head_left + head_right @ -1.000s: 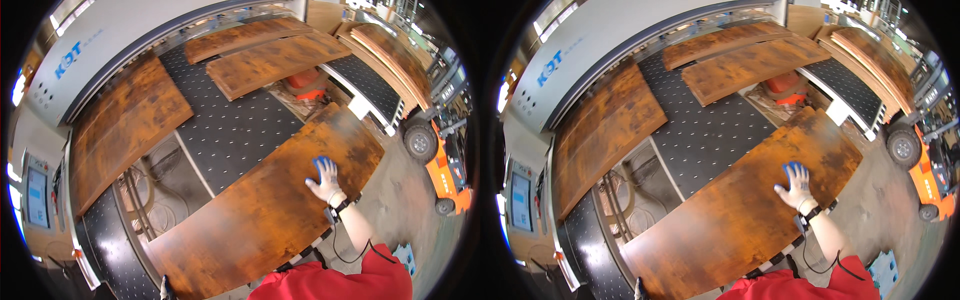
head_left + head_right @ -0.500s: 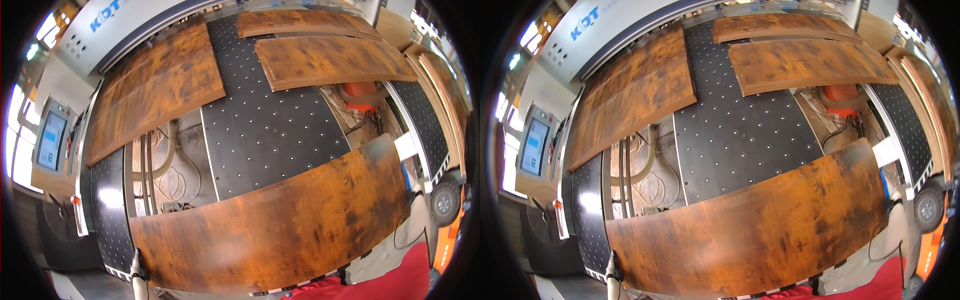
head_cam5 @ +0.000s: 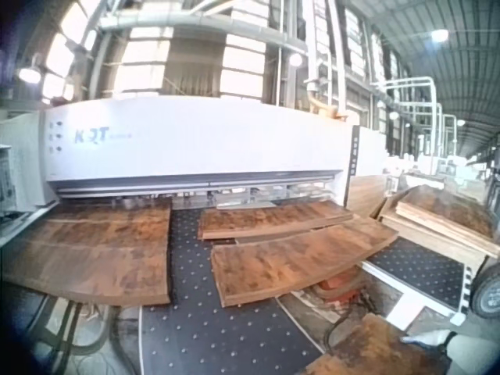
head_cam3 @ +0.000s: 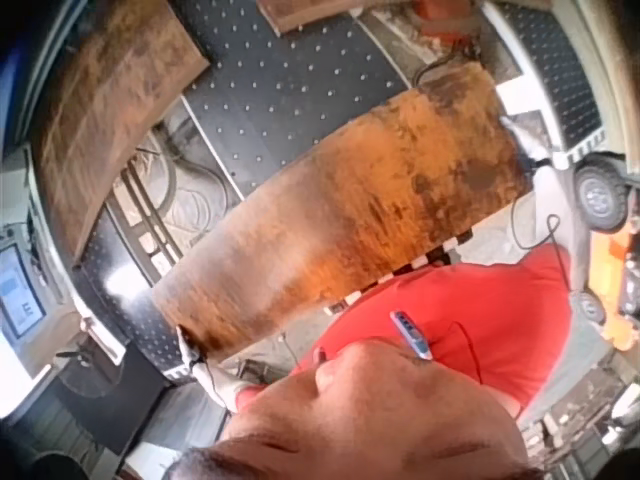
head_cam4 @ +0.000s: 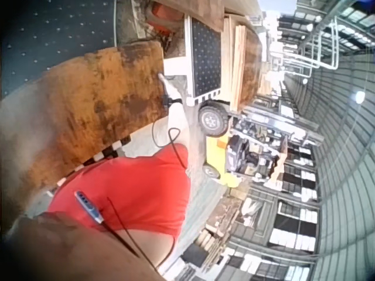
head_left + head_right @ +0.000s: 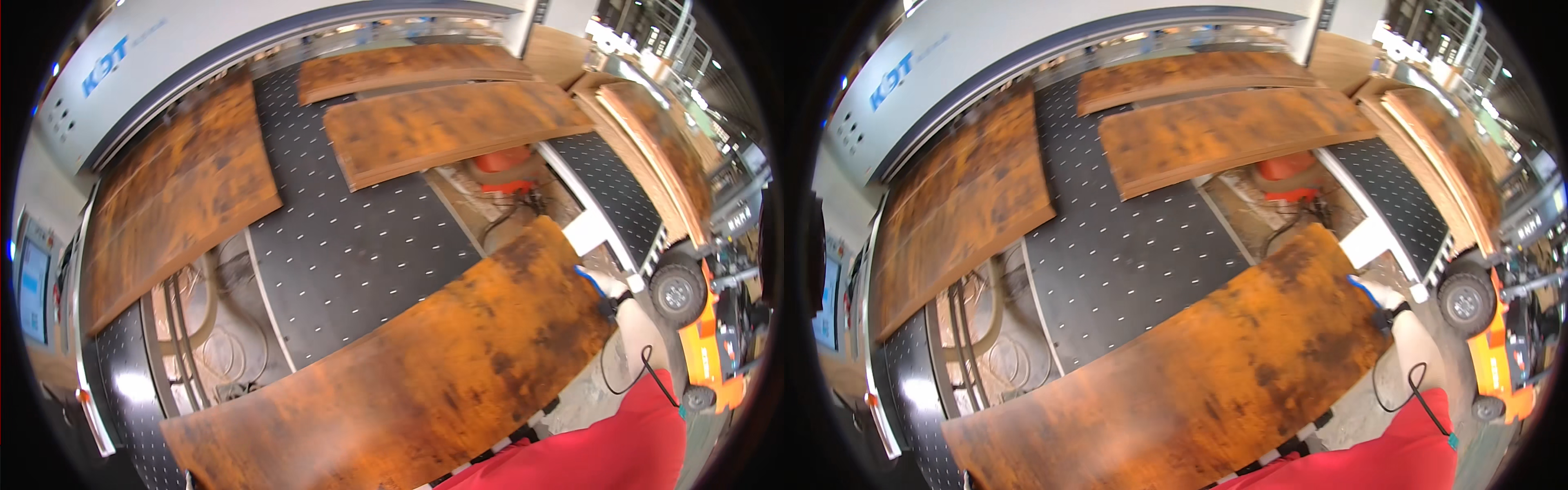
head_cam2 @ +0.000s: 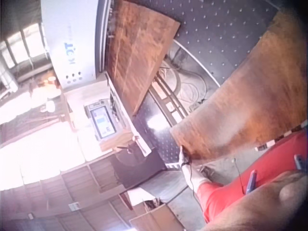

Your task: Operating an industrial panel saw to cut wood boards, including loading boards and using the control interface.

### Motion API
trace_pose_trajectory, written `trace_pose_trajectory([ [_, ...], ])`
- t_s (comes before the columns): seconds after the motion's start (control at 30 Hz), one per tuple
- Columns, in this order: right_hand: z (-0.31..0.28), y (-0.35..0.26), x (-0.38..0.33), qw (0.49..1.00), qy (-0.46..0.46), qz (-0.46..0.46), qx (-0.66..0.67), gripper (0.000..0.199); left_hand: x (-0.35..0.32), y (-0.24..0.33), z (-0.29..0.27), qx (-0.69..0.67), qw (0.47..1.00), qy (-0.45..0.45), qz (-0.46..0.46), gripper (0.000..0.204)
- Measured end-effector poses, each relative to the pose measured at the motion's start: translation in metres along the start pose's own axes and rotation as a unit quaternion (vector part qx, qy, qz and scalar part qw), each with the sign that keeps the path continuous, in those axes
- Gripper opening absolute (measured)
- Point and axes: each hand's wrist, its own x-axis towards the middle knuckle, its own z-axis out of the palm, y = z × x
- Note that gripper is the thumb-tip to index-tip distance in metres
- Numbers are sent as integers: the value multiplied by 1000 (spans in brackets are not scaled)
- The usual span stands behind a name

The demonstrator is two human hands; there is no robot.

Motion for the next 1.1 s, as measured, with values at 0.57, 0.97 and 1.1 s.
trace_pose_trajectory([
  [0.57, -163, 262, 53, 947, -65, -86, 304, 66, -133, -250, 200, 270, 951, 79, 130, 26],
  [0.97, -333, 416, 97, 880, -47, -128, 454, 48, -176, -486, 248, 141, 983, -99, 57, 34],
  [1.1, -363, 460, 118, 836, -106, -169, 512, 44, -156, -501, 243, 241, 925, 39, 291, 47],
])
